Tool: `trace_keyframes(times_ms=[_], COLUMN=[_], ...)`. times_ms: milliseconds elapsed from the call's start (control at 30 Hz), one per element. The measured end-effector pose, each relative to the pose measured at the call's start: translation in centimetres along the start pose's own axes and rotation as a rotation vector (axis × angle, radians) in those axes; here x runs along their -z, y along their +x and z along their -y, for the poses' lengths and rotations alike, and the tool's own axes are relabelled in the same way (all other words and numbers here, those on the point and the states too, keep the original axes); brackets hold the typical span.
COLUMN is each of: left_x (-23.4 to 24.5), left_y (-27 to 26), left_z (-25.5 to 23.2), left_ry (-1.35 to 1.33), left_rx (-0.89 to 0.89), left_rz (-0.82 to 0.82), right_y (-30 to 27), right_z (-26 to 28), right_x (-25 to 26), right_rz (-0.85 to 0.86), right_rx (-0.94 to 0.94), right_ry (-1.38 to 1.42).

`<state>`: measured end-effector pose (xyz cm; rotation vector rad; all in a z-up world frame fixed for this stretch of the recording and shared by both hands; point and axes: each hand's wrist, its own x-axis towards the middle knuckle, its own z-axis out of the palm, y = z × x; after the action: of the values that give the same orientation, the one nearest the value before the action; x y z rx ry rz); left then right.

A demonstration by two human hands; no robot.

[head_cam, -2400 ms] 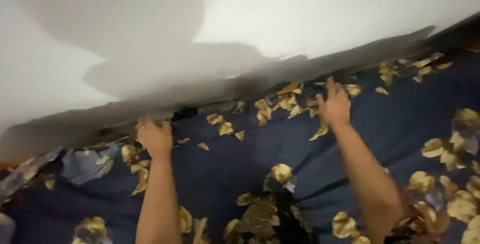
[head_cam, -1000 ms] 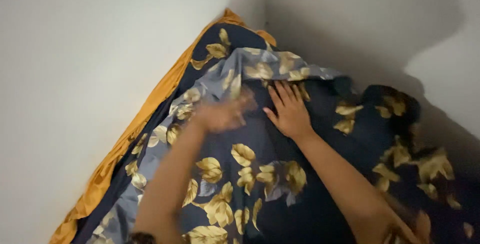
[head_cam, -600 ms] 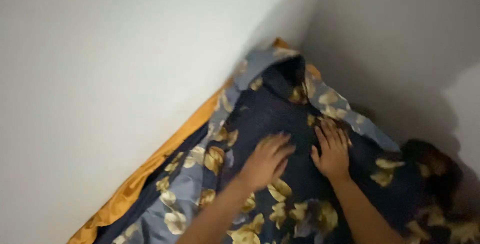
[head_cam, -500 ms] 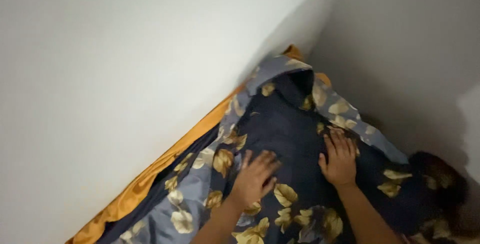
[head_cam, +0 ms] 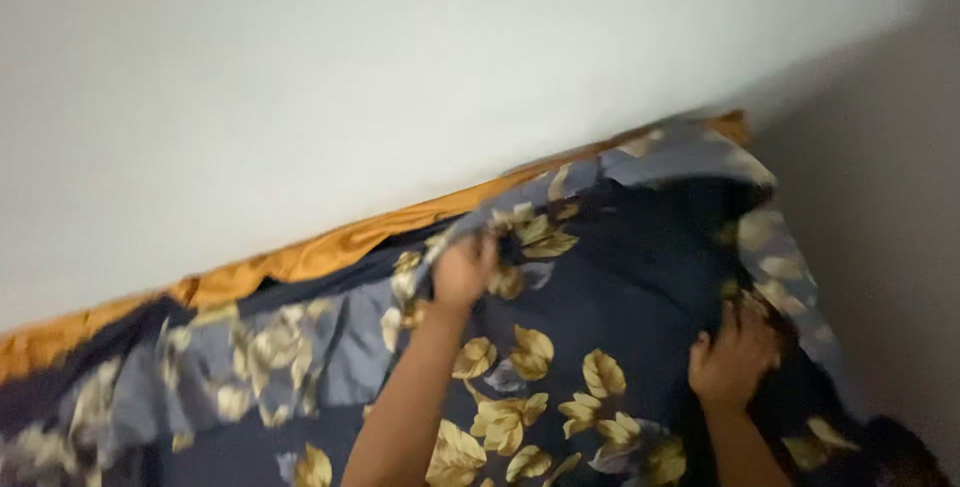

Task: The person is making a bed by spreading and tucking in a bedsheet, and arranging pillows and a blanket.

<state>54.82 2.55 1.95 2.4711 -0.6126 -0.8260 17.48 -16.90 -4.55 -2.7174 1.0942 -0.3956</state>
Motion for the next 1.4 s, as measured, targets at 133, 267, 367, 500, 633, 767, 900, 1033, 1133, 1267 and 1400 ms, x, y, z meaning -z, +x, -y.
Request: trace_keyframes(times_ms=[133,267,367,500,633,767,900,1033,1133,1267,1400], left_x=[4.1,5.3,4.1,0.0,-0.9,-0.5,1.7,0.6,1.7,4.2,6.1], left_y=[-0.5,-1.0,0.2,1.9,3.4,5.7,6.3,0.0,-11.3,-27.9,-38.2], left_z=[3.9,8.5,10.7,8.9,8.6,8.1,7.0,7.4,8.4,18.3,30.0], left_ry=[-0.066,-0.424,-0.323,0.341,0.309,0.342,0.323,0.217,0.103,-0.051,0.172], left_rx=[-0.164,-0.070,0.181,0.090,0.008,0.217,0.263,0.162,-0.329,-0.121,0.284], left_rz=[-0.641,-1.044,-0.801,-0.361,-0.478,-0.287,-0.170,-0.202,-0.618,-0.565,-0.663], right_y=[0.7,2.0,0.1,1.4,0.5,0.5,1.3,-3.8,-3.3,-0.3,-0.7], right_z=[1.1,2.1,-0.2,1.4,0.8,-0.2,0.8,-6.7,-12.1,-2.1,21.4], right_x=[0.6,1.7,-0.3,0.2,-0.1,-0.6,0.2,-4.7,-11.5,-2.6,2.8], right_rz=[0.017,0.027,0.035,0.071,0.079,0.028,0.010,0.009,-0.241,-0.026,0.416], right_rx=[0.028,0.036,0.041,-0.005,0.013,0.057,0.059,0.086,-0.023,0.124,0.154], right_ry=[0.013,0.016,-0.016,-0.071,-0.010,-0.036,-0.011,-0.004,-0.434,-0.177,0.037])
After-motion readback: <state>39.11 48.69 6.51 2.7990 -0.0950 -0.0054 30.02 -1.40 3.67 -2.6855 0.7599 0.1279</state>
